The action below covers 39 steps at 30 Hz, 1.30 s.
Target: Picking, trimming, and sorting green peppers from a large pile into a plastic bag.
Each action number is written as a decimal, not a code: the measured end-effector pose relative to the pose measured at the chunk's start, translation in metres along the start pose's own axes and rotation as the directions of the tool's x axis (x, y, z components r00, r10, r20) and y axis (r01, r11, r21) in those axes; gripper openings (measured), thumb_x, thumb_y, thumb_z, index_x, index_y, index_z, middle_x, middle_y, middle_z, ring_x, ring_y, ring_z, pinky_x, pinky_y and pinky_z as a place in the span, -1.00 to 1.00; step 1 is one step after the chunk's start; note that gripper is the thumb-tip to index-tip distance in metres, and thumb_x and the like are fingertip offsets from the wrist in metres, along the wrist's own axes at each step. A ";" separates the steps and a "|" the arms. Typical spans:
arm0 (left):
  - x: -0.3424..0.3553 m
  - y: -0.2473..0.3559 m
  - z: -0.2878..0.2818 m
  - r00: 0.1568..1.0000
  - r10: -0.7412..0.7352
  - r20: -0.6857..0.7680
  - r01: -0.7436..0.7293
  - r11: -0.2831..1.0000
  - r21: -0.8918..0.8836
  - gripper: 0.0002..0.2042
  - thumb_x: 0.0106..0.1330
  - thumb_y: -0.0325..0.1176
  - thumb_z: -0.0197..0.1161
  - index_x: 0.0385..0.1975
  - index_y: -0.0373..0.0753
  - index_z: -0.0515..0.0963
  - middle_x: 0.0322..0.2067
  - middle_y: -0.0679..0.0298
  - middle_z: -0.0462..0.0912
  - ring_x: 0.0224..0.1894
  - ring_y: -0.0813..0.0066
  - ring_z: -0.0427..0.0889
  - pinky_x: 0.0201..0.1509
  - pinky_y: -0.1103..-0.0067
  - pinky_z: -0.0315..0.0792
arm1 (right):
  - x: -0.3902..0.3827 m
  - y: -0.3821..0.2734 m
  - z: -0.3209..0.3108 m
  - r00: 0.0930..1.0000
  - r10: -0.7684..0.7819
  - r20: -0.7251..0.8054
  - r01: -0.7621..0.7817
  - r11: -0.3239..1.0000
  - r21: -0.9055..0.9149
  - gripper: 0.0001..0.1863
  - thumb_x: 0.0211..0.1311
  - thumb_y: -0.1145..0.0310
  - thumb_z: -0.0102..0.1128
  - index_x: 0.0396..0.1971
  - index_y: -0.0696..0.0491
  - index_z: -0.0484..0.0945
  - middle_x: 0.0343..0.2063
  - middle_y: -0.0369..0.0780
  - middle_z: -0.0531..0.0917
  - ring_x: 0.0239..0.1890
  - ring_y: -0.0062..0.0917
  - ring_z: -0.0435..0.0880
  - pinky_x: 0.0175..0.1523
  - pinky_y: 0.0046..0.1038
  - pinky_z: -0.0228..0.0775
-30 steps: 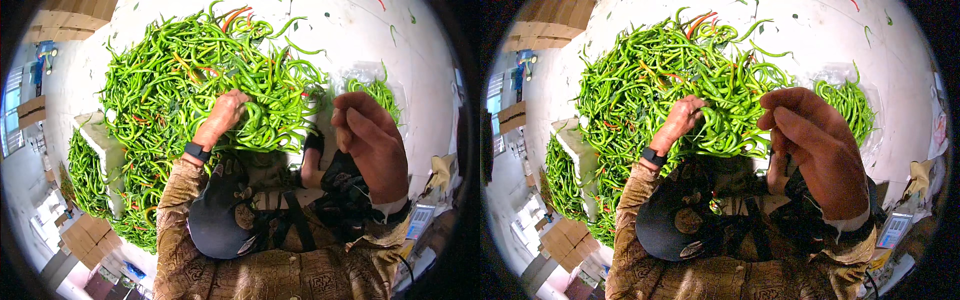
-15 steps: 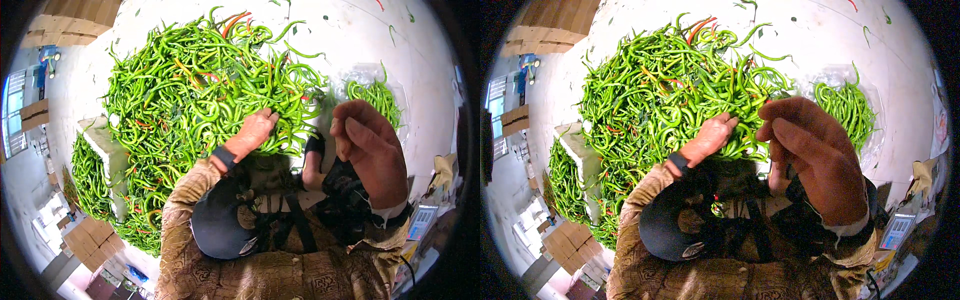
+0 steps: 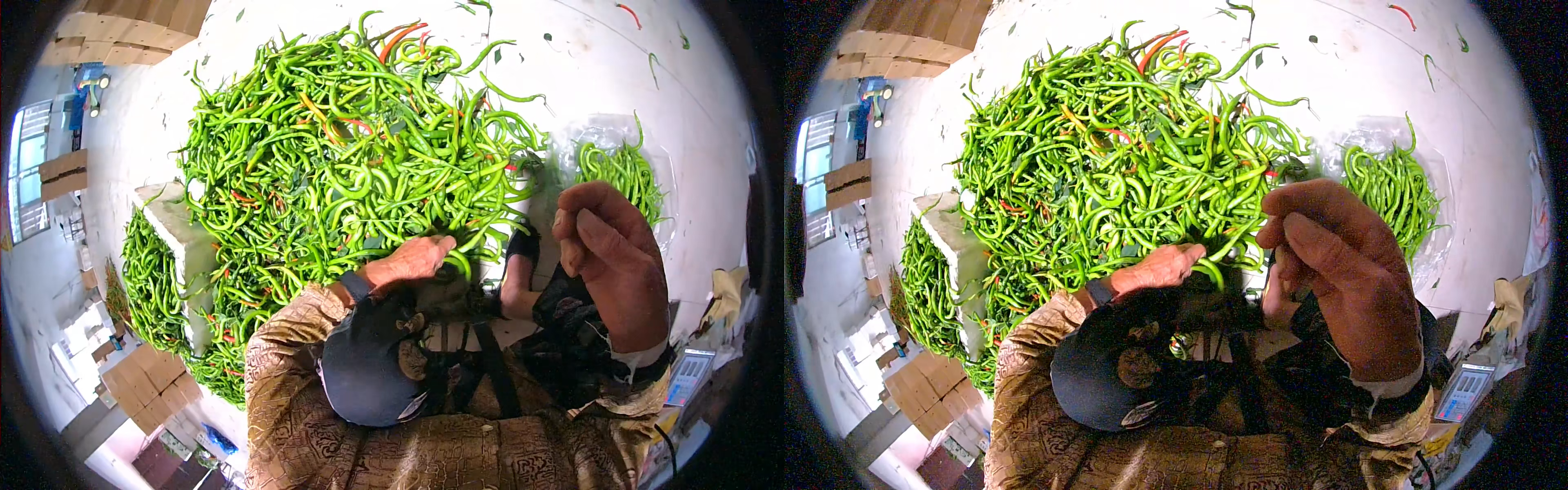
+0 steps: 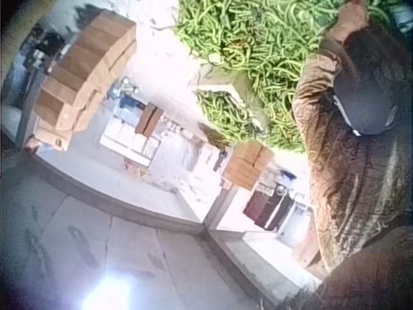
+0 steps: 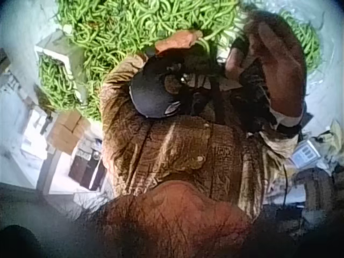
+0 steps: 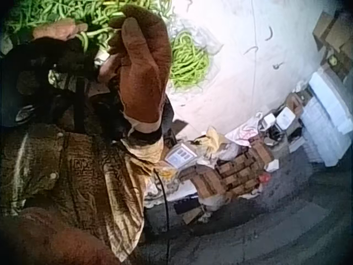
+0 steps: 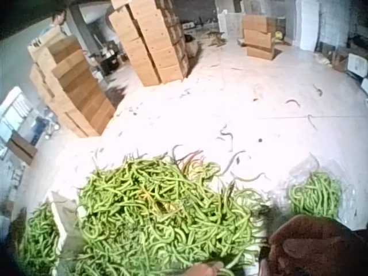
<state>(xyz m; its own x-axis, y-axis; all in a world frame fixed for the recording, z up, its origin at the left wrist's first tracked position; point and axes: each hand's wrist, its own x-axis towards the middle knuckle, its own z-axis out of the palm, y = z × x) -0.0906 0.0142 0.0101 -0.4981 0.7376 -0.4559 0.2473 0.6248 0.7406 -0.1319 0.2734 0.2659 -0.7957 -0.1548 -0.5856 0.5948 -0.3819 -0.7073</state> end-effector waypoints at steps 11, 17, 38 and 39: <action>0.043 -0.006 -0.040 0.755 -0.131 -0.643 0.129 0.990 -0.051 -0.71 0.35 -0.41 0.15 0.04 -0.25 0.42 -0.29 -0.08 0.64 -0.23 -0.18 0.61 -0.20 0.21 0.49 | 0.004 0.003 0.001 0.999 -0.004 0.042 0.003 1.000 0.014 -0.74 0.41 0.39 0.05 -0.02 0.21 0.49 -0.31 -0.18 0.62 -0.46 -0.59 0.56 -0.39 -0.45 0.58; 0.055 -0.025 -0.031 0.796 -0.184 -0.577 0.335 0.927 0.166 -0.77 0.31 -0.24 0.21 -0.26 -0.26 0.39 -0.34 -0.03 0.63 -0.33 -0.12 0.62 -0.30 0.14 0.48 | 0.005 0.004 0.005 0.998 0.013 0.056 -0.012 1.000 -0.015 -0.74 0.41 0.39 0.06 -0.01 0.19 0.49 -0.30 -0.22 0.61 -0.43 -0.63 0.54 -0.35 -0.53 0.48; -0.034 0.100 -0.166 0.990 0.118 0.075 -0.041 0.758 -0.651 -0.66 0.42 -0.09 0.16 -0.14 -0.27 0.61 -0.52 0.44 0.53 -0.47 0.66 0.44 -0.40 0.63 0.33 | 0.042 0.066 0.014 0.651 -0.483 0.586 0.725 0.169 -0.667 -0.56 0.11 0.46 0.18 0.03 0.18 0.39 -0.32 0.08 0.59 -0.23 0.06 0.60 -0.14 -0.16 0.46; -0.040 0.102 -0.175 0.997 0.042 0.063 0.006 0.783 -0.621 -0.68 0.42 -0.14 0.16 -0.09 -0.27 0.61 -0.43 0.43 0.59 -0.37 0.65 0.51 -0.26 0.64 0.40 | 0.041 0.063 0.016 0.646 -0.484 0.591 0.731 0.167 -0.662 -0.56 0.11 0.46 0.18 0.03 0.18 0.39 -0.32 0.08 0.59 -0.23 0.06 0.60 -0.14 -0.16 0.46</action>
<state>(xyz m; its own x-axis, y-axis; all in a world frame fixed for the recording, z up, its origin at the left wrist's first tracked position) -0.1908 0.0037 0.1898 -0.4339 0.7780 -0.4545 -0.3257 0.3349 0.8842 -0.1285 0.2286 0.2034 -0.8691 -0.4533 0.1979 -0.4063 0.4260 -0.8083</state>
